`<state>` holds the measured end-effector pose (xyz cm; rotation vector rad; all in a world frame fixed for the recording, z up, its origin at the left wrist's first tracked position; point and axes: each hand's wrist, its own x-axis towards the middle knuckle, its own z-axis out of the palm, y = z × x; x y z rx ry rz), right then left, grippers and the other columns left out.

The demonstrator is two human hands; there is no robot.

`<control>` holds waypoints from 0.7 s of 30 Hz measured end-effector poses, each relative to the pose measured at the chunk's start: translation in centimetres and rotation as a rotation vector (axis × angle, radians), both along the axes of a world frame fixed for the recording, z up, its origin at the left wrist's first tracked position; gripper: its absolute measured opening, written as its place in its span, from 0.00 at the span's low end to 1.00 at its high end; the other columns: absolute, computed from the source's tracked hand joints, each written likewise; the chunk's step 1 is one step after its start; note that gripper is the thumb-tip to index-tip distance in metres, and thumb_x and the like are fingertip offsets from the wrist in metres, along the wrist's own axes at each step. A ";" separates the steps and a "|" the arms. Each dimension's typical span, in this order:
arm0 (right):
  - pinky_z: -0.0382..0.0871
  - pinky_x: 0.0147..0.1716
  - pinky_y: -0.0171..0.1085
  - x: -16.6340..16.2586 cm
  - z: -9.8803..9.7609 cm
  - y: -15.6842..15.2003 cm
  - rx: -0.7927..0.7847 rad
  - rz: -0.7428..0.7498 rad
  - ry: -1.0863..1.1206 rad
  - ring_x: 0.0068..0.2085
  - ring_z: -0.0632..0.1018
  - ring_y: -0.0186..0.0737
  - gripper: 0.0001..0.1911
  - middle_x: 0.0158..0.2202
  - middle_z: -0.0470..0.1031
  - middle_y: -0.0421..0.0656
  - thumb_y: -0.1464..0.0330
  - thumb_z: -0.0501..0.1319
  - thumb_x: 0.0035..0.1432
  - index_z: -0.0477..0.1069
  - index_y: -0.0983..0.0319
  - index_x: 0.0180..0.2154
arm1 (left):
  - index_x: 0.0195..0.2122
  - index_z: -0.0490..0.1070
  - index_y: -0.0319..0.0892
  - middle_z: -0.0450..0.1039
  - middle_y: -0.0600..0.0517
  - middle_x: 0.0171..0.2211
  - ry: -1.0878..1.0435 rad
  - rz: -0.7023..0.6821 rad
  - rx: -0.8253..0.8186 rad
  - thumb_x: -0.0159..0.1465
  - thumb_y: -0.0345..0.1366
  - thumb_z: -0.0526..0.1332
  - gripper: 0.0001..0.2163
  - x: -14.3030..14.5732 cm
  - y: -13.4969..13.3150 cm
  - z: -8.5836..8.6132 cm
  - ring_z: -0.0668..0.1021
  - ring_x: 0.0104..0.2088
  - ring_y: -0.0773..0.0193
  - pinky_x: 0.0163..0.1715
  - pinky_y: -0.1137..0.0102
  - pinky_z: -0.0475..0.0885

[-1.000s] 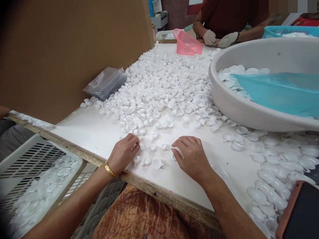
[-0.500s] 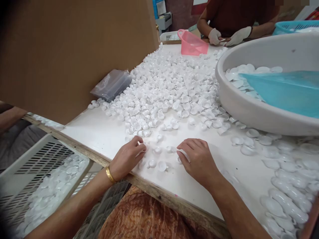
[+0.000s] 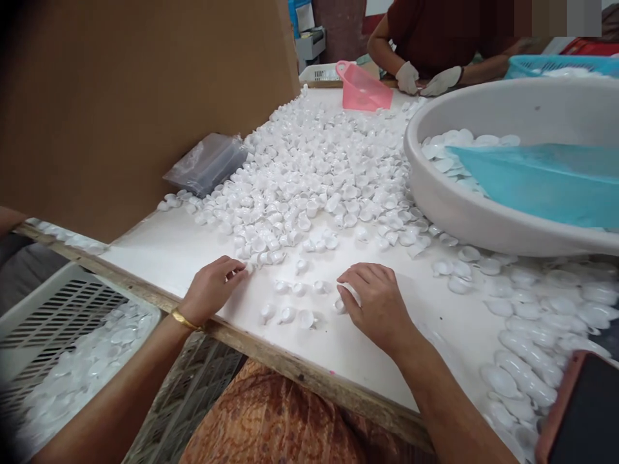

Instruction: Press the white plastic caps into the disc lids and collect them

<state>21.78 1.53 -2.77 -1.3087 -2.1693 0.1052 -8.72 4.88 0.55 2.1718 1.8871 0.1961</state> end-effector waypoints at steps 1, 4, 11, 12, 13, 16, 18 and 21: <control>0.60 0.43 0.42 0.2 0.1 0.1 -0.003 -0.022 0.001 0.43 0.73 0.43 0.06 0.37 0.75 0.43 0.70 0.54 0.58 0.70 0.59 0.36 | 0.29 0.67 0.42 0.70 0.52 0.28 -0.097 0.015 -0.085 0.61 0.41 0.50 0.12 0.2 0.0 0.2 0.72 0.30 0.64 0.30 0.71 0.65; 0.60 0.43 0.43 1.3 0.6 0.7 -0.005 -0.138 0.013 0.43 0.73 0.43 0.07 0.36 0.75 0.43 0.71 0.53 0.59 0.70 0.59 0.35 | 0.23 0.61 0.43 0.68 0.55 0.21 -0.380 0.071 -0.432 0.61 0.47 0.47 0.16 0.7 -0.3 0.7 0.70 0.22 0.67 0.22 0.73 0.63; 0.68 0.37 0.39 6.0 2.0 -0.7 -0.173 -0.403 0.223 0.39 0.74 0.41 0.10 0.37 0.75 0.43 0.67 0.52 0.60 0.71 0.60 0.37 | 0.28 0.64 0.44 0.70 0.56 0.18 -0.048 0.070 -0.324 0.59 0.46 0.51 0.12 1.0 0.3 0.1 0.70 0.20 0.64 0.22 0.72 0.59; 0.68 0.37 0.39 6.2 2.1 -1.4 -0.218 -0.385 0.202 0.39 0.75 0.41 0.10 0.37 0.74 0.43 0.66 0.52 0.60 0.71 0.60 0.38 | 0.29 0.64 0.44 0.70 0.56 0.19 -0.019 0.067 -0.291 0.60 0.45 0.51 0.11 1.0 0.4 0.2 0.71 0.21 0.64 0.23 0.72 0.58; 0.69 0.37 0.39 6.2 2.1 -2.2 -0.254 -0.357 0.163 0.40 0.74 0.41 0.10 0.38 0.74 0.43 0.66 0.53 0.60 0.71 0.59 0.39 | 0.29 0.64 0.45 0.70 0.57 0.19 -0.008 0.061 -0.264 0.60 0.45 0.50 0.11 1.1 0.4 0.2 0.71 0.22 0.64 0.23 0.73 0.58; 0.68 0.40 0.42 5.0 1.6 -4.1 -0.297 -0.269 -0.017 0.44 0.72 0.44 0.13 0.42 0.72 0.45 0.63 0.59 0.56 0.69 0.59 0.44 | 0.30 0.64 0.45 0.69 0.58 0.19 -0.012 0.039 -0.179 0.61 0.44 0.49 0.10 1.8 0.4 0.5 0.70 0.22 0.64 0.24 0.72 0.58; 0.67 0.40 0.44 3.9 1.2 -4.6 -0.288 -0.256 -0.126 0.43 0.71 0.46 0.16 0.42 0.71 0.47 0.64 0.62 0.53 0.68 0.59 0.45 | 0.29 0.65 0.46 0.69 0.57 0.21 -0.046 0.015 -0.116 0.61 0.45 0.50 0.11 2.4 0.3 0.6 0.71 0.24 0.63 0.25 0.72 0.59; 0.66 0.38 0.43 3.2 0.8 -4.7 -0.272 -0.277 -0.201 0.41 0.70 0.46 0.12 0.39 0.71 0.47 0.67 0.63 0.53 0.68 0.61 0.41 | 0.29 0.67 0.46 0.70 0.55 0.26 -0.131 -0.052 -0.005 0.61 0.45 0.51 0.11 3.1 0.0 0.6 0.71 0.27 0.64 0.28 0.71 0.62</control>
